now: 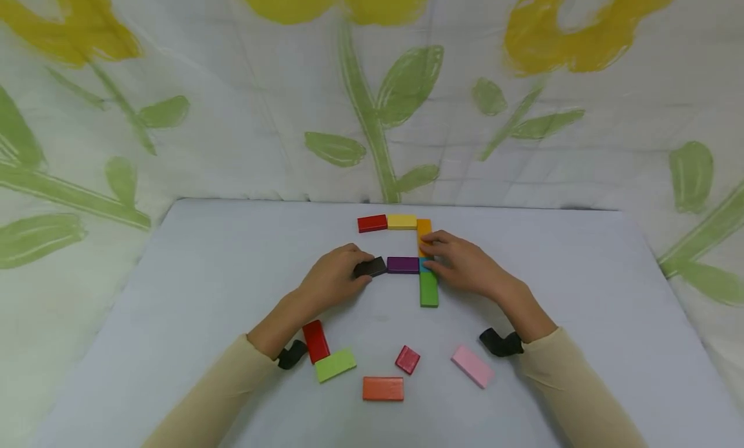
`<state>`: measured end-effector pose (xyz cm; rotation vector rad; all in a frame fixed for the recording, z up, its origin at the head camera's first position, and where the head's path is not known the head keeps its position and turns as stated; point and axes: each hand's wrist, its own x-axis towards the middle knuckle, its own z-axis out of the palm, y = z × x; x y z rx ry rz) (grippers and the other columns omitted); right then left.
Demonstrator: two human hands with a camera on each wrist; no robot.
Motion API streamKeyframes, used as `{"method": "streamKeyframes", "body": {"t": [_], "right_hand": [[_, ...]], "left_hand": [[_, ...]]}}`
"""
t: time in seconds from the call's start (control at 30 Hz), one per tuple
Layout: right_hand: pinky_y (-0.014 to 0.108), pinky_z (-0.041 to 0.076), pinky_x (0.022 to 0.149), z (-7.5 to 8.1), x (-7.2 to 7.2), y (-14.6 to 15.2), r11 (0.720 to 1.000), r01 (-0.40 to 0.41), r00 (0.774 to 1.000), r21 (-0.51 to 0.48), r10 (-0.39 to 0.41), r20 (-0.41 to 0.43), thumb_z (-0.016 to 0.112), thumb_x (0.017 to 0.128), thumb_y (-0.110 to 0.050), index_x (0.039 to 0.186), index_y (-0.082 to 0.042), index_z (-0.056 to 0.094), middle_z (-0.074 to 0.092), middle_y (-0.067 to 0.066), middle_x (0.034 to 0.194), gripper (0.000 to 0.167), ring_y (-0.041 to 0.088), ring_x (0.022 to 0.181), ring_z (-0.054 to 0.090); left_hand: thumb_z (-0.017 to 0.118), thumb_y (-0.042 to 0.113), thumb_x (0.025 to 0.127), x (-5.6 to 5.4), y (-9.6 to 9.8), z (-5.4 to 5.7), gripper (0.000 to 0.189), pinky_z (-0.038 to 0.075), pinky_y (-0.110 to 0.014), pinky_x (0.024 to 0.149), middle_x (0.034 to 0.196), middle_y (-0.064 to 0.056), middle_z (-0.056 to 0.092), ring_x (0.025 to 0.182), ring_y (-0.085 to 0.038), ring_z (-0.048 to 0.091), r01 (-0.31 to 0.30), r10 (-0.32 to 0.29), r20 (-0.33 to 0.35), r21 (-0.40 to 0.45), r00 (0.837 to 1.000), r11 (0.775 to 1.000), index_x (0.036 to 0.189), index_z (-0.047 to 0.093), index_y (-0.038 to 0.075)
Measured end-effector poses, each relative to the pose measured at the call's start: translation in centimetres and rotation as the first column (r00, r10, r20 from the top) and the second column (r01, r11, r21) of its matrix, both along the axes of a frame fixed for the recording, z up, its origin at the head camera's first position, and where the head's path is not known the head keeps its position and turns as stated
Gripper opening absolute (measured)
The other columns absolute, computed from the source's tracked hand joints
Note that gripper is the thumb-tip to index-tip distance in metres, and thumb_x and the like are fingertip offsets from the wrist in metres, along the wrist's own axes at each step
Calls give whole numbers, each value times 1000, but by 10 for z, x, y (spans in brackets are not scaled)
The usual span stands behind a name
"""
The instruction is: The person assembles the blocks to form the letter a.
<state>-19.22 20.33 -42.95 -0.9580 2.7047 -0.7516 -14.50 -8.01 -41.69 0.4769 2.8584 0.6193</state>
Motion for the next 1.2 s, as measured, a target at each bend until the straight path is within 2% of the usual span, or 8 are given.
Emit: {"method": "streamKeyframes", "body": {"t": [0.1,0.4,0.63,0.8,0.93,1.2], "right_hand": [[56,51,115,1,1,8,1000,6,1000,-1,-6,-11,70,103,-18,142,-1,65,60,16,150,43,39,140,59],[55,51,116,0,-1,7,1000,-11,1000,-16,10,-16,71,103,-19,142,-1,65,61,16,151,44,38,140,59],[54,51,116,-1,-3,6,1000,-16,1000,-12,15,-15,71,103,-20,143,-2,65,60,16,151,44,37,141,59],[54,51,116,-1,-2,7,1000,-15,1000,-12,15,-14,71,103,-19,143,-2,65,60,16,151,44,36,141,59],[54,51,116,-3,-3,6,1000,-18,1000,-13,18,-11,69,104,-19,143,-1,64,60,16,152,44,37,141,59],[53,51,116,-2,0,3,1000,3,1000,-3,-3,0,70,104,-21,142,-2,65,60,15,152,43,36,141,59]], "left_hand": [[78,21,98,-3,6,-1,42,59,-41,104,127,-10,74,114,-23,68,22,-22,-4,7,1000,1000,137,71,8],[78,22,97,-2,4,-2,42,60,-41,103,126,-9,73,113,-23,68,-11,10,-2,-6,1000,1000,137,71,11],[78,22,97,-2,3,-1,44,60,-42,103,127,-10,74,113,-24,68,-10,10,9,5,1000,1000,138,70,9],[78,24,97,0,-1,0,46,60,-42,101,128,-10,73,112,-23,69,3,-2,-18,5,1000,1000,140,68,8],[78,26,97,3,-7,0,47,61,-44,101,128,-9,73,115,-24,69,-9,9,-38,-3,999,1000,140,68,8],[78,29,97,17,-21,6,47,60,-47,104,129,-9,73,121,-27,68,-58,59,-57,24,997,998,139,69,10]]}}
